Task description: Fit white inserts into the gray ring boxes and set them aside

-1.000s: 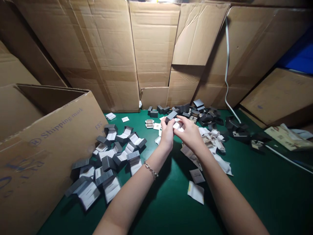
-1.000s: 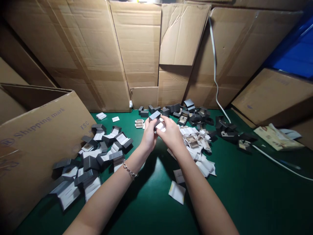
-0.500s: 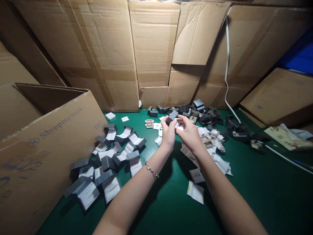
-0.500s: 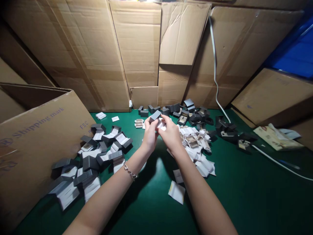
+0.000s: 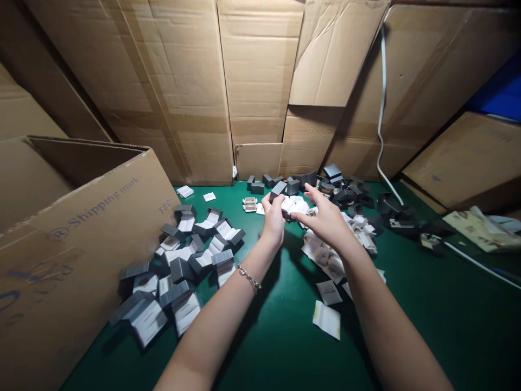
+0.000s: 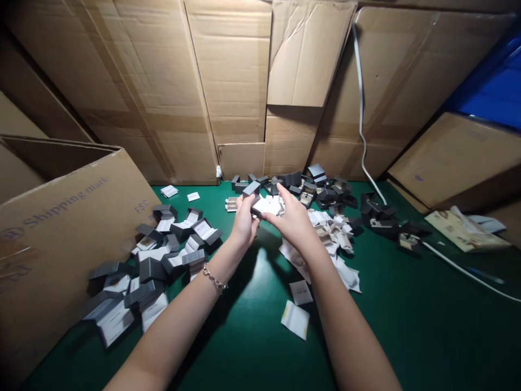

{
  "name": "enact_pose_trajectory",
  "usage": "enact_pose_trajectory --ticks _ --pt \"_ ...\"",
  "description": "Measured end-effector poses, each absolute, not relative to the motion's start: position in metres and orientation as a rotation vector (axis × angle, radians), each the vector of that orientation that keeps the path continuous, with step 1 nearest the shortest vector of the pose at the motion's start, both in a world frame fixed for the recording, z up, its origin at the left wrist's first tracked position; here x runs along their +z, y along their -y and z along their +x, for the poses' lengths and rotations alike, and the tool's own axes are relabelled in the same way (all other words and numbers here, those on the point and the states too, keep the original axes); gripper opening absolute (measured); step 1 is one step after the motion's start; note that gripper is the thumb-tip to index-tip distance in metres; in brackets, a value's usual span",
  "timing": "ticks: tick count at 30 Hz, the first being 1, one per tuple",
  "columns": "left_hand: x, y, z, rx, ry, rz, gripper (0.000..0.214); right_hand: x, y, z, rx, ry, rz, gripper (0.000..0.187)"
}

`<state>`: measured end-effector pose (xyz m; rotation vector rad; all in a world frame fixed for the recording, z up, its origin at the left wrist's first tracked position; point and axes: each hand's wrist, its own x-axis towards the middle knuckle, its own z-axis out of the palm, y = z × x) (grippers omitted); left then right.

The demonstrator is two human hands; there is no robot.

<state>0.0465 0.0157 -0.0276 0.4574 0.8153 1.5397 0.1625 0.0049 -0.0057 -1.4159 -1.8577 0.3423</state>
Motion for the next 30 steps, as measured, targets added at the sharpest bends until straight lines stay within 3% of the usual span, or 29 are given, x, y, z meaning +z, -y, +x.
enact_pose_trajectory --ticks 5,11,24,30 --pt "-0.029 -0.019 0.045 1.572 -0.810 0.506 0.030 -0.001 -0.001 0.161 0.371 1.867 -1.510 0.073" --pt "-0.033 -0.021 0.045 1.571 -0.803 0.558 0.033 -0.005 -0.001 0.157 0.230 1.953 -1.470 0.051" --pt "-0.038 -0.021 0.045 1.533 -0.853 0.633 0.039 -0.004 -0.001 0.157 0.157 2.020 -1.460 0.025" --pt "-0.035 -0.020 0.045 1.525 -0.852 0.631 0.034 -0.012 -0.005 0.150 0.242 1.870 -1.427 0.029"
